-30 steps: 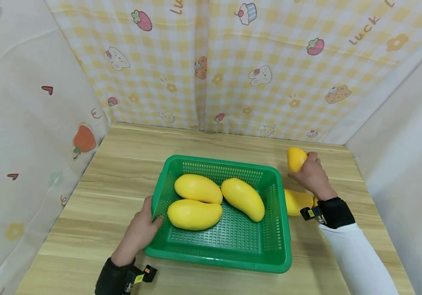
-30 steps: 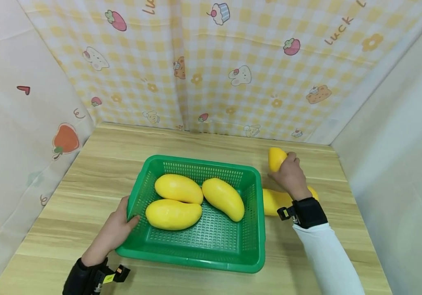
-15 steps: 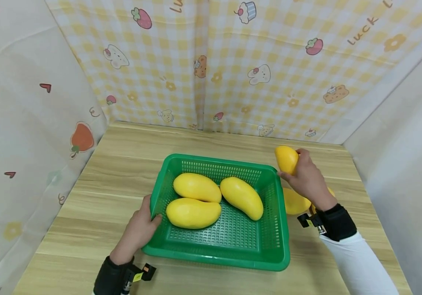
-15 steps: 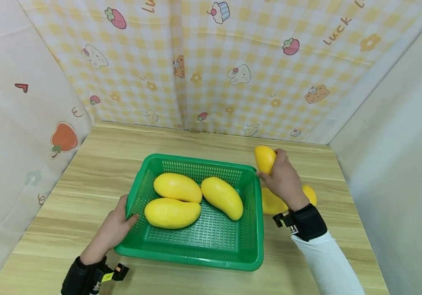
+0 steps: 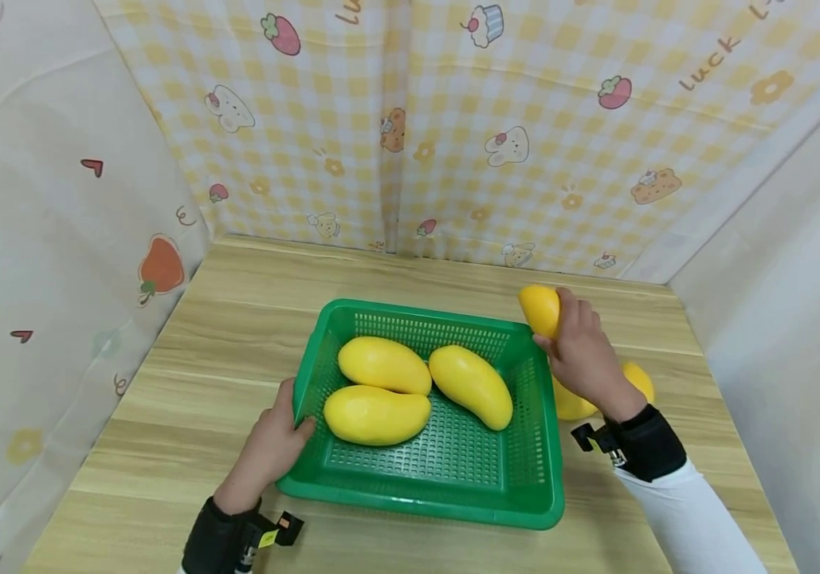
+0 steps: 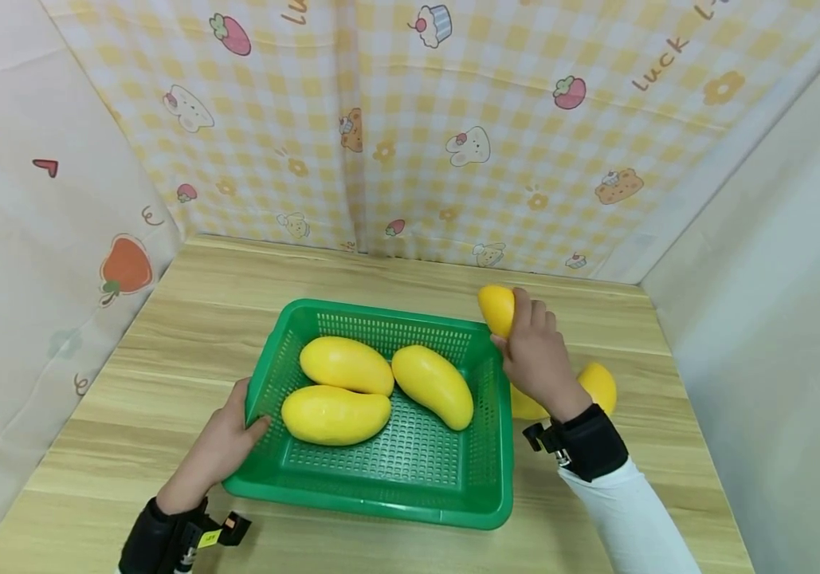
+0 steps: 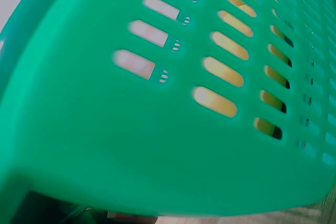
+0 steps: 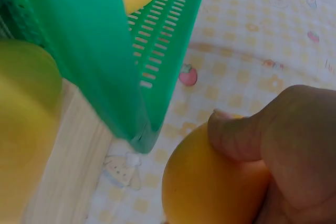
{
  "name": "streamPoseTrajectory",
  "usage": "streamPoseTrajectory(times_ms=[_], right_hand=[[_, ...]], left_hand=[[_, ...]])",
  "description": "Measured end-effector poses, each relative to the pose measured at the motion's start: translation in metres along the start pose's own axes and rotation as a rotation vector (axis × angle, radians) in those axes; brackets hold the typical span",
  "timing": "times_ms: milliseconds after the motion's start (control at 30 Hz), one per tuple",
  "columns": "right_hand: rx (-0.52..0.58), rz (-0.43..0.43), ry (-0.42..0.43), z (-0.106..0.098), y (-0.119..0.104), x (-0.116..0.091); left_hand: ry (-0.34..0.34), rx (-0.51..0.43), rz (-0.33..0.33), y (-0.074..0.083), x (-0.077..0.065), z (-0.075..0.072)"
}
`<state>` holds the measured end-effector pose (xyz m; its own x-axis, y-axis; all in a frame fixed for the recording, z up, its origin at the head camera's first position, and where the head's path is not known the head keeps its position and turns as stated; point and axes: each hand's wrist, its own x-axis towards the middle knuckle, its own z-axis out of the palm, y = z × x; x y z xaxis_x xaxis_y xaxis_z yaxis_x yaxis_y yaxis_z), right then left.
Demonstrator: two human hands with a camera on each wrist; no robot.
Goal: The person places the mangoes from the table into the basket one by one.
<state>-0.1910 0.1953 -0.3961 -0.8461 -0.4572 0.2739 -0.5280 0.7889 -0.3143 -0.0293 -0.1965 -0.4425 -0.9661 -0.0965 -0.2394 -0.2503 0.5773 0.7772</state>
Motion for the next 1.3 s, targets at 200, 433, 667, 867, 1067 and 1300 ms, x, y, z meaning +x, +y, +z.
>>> streamPoseTrajectory(times_ms=[200,433,667,867,1067,1300], right_hand=[[-0.024,-0.029,-0.034,-0.005,-0.018,0.001],[-0.016,-0.079,-0.088,-0.006,-0.036,-0.001],[-0.017,-0.137,-0.143,-0.001,-0.052,-0.005],[-0.022,-0.188,-0.194,0.008,-0.064,-0.011],[-0.011,-0.197,-0.247,0.017,-0.076,-0.015],[0.015,-0.147,-0.341,0.023,-0.086,-0.017]], left_hand=[[-0.006,-0.007,-0.009,0.001,0.000,-0.001],[-0.007,-0.001,-0.004,0.000,0.000,-0.001],[-0.008,0.012,-0.007,-0.003,0.000,-0.001],[-0.007,-0.007,-0.004,-0.003,-0.001,0.001],[-0.008,-0.013,-0.006,-0.003,-0.002,0.002],[-0.001,-0.011,0.008,-0.003,0.000,0.000]])
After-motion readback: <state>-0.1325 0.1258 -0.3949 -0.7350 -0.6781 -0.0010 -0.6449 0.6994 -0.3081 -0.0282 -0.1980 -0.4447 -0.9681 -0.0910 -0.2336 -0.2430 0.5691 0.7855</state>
